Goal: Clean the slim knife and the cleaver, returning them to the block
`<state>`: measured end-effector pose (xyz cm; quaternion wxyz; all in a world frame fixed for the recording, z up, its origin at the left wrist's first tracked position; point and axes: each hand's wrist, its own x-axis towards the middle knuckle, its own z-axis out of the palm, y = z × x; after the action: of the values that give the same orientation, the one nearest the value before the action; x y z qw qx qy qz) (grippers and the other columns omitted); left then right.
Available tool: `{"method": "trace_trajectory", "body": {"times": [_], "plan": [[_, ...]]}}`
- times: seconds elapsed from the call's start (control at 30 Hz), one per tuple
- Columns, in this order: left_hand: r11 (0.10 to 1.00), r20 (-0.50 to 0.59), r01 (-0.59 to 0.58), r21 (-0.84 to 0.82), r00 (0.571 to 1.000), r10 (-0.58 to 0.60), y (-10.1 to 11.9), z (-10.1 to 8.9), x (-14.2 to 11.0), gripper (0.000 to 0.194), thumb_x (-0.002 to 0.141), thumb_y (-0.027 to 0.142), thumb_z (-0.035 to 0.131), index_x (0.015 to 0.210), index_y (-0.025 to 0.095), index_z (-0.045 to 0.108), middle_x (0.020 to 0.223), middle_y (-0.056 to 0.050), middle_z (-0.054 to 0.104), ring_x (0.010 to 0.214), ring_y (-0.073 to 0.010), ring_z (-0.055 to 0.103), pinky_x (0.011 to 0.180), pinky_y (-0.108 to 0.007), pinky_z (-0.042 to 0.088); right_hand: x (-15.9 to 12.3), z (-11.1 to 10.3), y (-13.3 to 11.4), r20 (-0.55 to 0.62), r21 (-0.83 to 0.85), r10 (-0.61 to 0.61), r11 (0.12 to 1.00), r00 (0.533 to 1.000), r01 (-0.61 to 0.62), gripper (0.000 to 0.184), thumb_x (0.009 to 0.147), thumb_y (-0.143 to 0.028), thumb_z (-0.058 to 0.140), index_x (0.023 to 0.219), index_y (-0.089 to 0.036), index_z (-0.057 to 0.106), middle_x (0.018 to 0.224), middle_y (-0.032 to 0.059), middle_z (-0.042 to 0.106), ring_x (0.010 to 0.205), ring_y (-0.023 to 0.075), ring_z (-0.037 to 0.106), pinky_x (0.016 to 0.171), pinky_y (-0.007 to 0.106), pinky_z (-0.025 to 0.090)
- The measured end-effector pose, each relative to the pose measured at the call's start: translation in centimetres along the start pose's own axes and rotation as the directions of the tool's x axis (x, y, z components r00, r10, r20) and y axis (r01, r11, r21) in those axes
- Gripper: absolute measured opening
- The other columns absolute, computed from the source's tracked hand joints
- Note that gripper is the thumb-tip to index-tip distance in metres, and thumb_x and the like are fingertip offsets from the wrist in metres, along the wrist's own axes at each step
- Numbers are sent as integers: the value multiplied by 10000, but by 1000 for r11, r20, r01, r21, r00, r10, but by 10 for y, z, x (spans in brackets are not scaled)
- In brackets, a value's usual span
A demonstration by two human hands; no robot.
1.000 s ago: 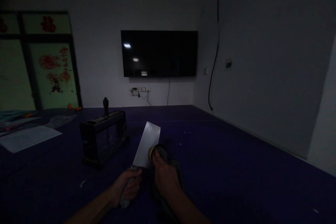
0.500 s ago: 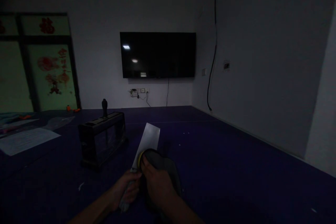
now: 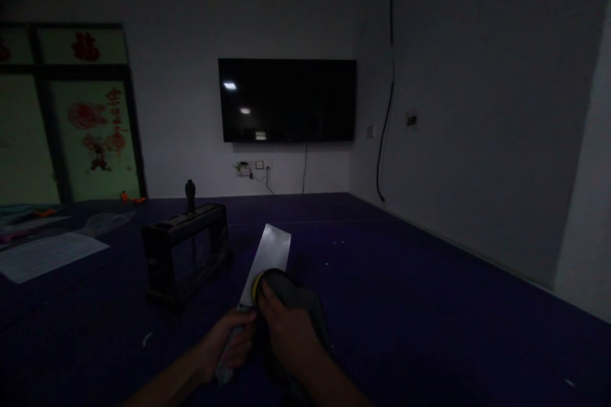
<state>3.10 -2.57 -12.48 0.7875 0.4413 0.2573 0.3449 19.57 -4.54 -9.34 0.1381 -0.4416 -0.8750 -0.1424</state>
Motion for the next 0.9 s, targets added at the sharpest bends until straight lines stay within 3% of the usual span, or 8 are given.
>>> {"method": "trace_trajectory", "body": {"times": [0.17, 0.6, 0.73, 0.9], "plan": [[1000, 24, -7, -15, 1000, 8, 1, 1, -3, 323, 696, 375, 630, 552, 188, 411, 318, 109, 300, 216, -43, 176, 269, -170, 131, 0, 7, 5, 7, -25, 127, 992, 992, -126, 651, 759, -14, 331, 1379, -206, 371, 1484, 82, 199, 686, 160, 681, 583, 289, 558], [1000, 53, 5, -1, 999, -5, 1, 2, -5, 393, 679, 381, 651, 488, 186, 369, 311, 97, 292, 216, -39, 191, 260, -167, 134, 0, 12, 13, -66, 124, 301, 948, 951, -292, 596, 784, -1, 318, 1342, -177, 432, 1455, 92, 289, 907, 173, 666, 756, 280, 541], [999, 33, -37, -3, 999, 37, 1, 5, -7, 290, 683, 350, 646, 591, 191, 422, 338, 113, 335, 217, -40, 189, 260, -165, 138, 0, 11, 12, -58, 100, 269, 960, 961, -263, 593, 790, -7, 327, 1347, -182, 427, 1461, 81, 275, 874, 160, 674, 748, 252, 537], [999, -24, -35, 21, 999, 36, 0, 6, -6, 274, 677, 355, 636, 619, 197, 419, 345, 121, 331, 219, -37, 188, 275, -167, 131, 0, 5, 4, -21, 80, 132, 988, 991, -130, 640, 758, -14, 335, 1374, -179, 386, 1477, 90, 225, 838, 185, 679, 699, 290, 553]]}}
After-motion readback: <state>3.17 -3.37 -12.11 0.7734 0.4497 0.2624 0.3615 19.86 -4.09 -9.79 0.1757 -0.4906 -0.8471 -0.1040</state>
